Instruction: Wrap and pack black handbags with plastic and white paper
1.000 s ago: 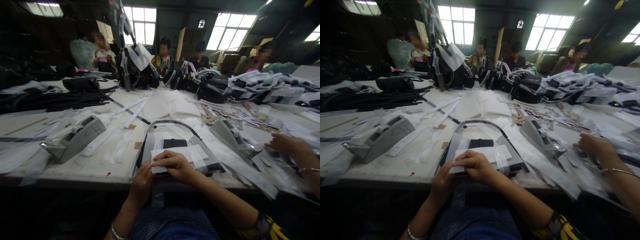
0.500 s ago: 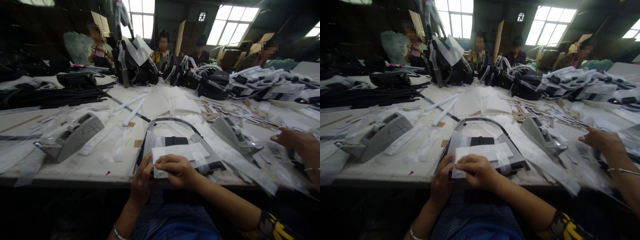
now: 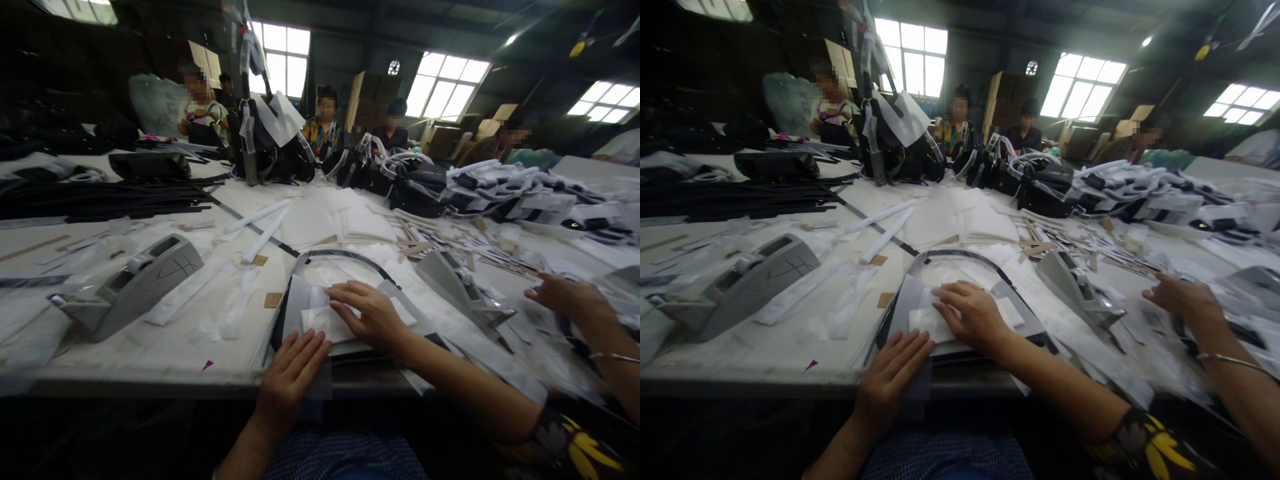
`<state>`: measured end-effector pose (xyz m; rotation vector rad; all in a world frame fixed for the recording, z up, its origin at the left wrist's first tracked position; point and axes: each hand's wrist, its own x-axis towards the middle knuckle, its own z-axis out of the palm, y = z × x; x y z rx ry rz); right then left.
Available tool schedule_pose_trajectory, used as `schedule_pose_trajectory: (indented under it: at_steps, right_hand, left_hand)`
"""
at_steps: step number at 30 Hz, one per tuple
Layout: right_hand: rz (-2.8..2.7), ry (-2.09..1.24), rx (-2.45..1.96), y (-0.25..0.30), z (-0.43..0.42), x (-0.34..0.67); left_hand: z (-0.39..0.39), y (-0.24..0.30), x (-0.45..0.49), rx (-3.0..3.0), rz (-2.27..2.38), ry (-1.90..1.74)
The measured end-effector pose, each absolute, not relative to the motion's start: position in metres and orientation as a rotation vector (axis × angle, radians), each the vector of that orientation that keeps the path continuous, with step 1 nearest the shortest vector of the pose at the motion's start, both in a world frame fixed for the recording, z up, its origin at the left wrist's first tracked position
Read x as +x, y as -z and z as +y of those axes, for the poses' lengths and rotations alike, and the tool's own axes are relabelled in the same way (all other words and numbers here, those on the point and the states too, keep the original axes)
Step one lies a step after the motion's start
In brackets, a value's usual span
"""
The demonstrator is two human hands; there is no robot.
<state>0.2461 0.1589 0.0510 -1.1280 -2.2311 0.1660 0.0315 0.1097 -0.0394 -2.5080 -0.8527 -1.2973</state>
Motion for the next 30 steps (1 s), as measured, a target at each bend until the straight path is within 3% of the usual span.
schedule_pose_trajectory:
  at_steps: [3, 7, 14, 21, 25, 30]
  right_hand:
    - [-2.503, -0.187, -1.363, -0.048, 0.194, 0.24]
    - [-2.754, -0.367, -1.34, -0.039, 0.222, 0.215]
    - [-2.737, -0.273, -1.322, -0.038, 0.234, 0.2]
    - [-2.269, -0.144, -0.844, -0.034, 0.129, 0.237]
    - [-2.368, 0.073, -0.665, 0.007, 0.063, 0.253]
    - [-2.292, 0.399, -0.714, 0.057, 0.06, 0.231]
  left_hand:
    - [0.111, 0.041, 0.032, -2.488, -0.847, 1.315]
    - [0.112, 0.043, 0.034, -2.479, -0.868, 1.326]
    - [0.109, 0.045, 0.038, -2.436, -0.952, 1.283]
    - [0.109, 0.042, 0.037, -2.417, -0.96, 1.277]
    - [0.108, 0.041, 0.037, -2.483, -0.989, 1.226]
    - [0.108, 0.038, 0.033, -2.536, -1.007, 1.158]
